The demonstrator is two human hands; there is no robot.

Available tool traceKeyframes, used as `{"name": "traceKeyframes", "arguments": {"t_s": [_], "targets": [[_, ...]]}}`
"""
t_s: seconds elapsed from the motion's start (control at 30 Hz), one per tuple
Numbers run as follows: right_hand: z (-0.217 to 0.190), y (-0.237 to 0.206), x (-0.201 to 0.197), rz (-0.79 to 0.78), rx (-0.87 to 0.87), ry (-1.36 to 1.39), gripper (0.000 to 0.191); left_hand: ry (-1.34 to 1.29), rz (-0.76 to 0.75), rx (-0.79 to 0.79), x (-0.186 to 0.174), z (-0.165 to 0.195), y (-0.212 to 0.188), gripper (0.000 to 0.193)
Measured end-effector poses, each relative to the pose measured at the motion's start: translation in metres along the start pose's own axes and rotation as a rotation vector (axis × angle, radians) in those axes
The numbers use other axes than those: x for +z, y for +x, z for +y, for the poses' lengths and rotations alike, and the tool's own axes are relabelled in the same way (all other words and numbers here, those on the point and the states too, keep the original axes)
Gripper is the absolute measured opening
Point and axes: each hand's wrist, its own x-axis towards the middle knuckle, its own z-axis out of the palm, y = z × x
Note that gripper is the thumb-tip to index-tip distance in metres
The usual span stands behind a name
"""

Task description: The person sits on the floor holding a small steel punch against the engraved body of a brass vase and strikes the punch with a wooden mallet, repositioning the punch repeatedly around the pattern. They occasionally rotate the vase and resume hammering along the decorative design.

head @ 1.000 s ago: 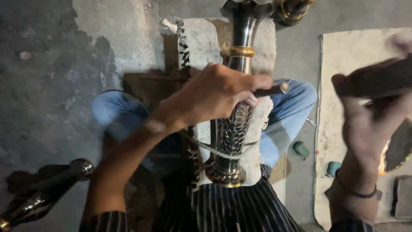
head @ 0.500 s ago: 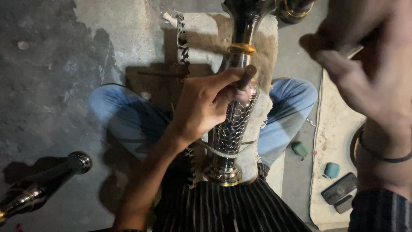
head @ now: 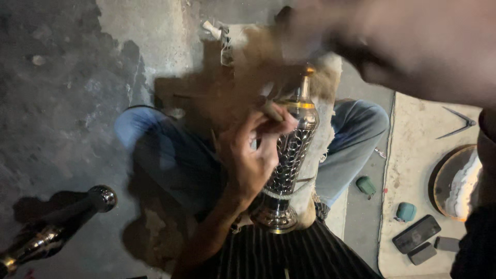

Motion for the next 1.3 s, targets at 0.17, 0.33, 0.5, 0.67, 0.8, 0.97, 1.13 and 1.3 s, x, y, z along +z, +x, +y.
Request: {"name": "traceKeyframes", "arguments": {"t_s": [0.17, 0.33, 0.5, 0.67, 0.8, 0.97, 1.13, 1.3], "targets": [[0.007, 0.011, -0.002, 0.068, -0.119, 0.102, 0.045, -0.182, 0.085, -0.005, 0.008, -0.016, -0.004, 0.016], [-0.007, 0.025, -0.016, 0.110, -0.250, 0.048, 0.038, -0.099, 0.056, 0.120, 0.010, -0.027, -0.006, 0.016], [-0.035, 0.036, -0.042, 0.176, -0.319, -0.051, 0.036, -0.015, 0.098, 0.117, 0.013, -0.024, -0.012, 0.013], [-0.039, 0.022, -0.043, 0.064, -0.144, -0.043, 0.036, -0.131, 0.099, 0.131, 0.019, -0.019, -0.020, 0.012], [-0.041, 0.012, -0.035, 0.339, -0.340, -0.303, 0.039, -0.143, 0.105, 0.150, 0.022, -0.013, -0.025, 0.014], [-0.060, -0.003, -0.055, 0.062, -0.216, -0.329, 0.058, -0.098, 0.167, 0.096, 0.025, -0.005, -0.037, 0.014], [-0.072, -0.018, -0.079, 0.177, -0.321, -0.436, 0.059, -0.062, 0.169, 0.161, 0.028, -0.008, -0.048, 0.016], [-0.054, -0.053, -0.059, 0.144, -0.131, -0.560, 0.079, -0.349, 0.176, -0.041, 0.031, -0.019, -0.052, 0.014]]}}
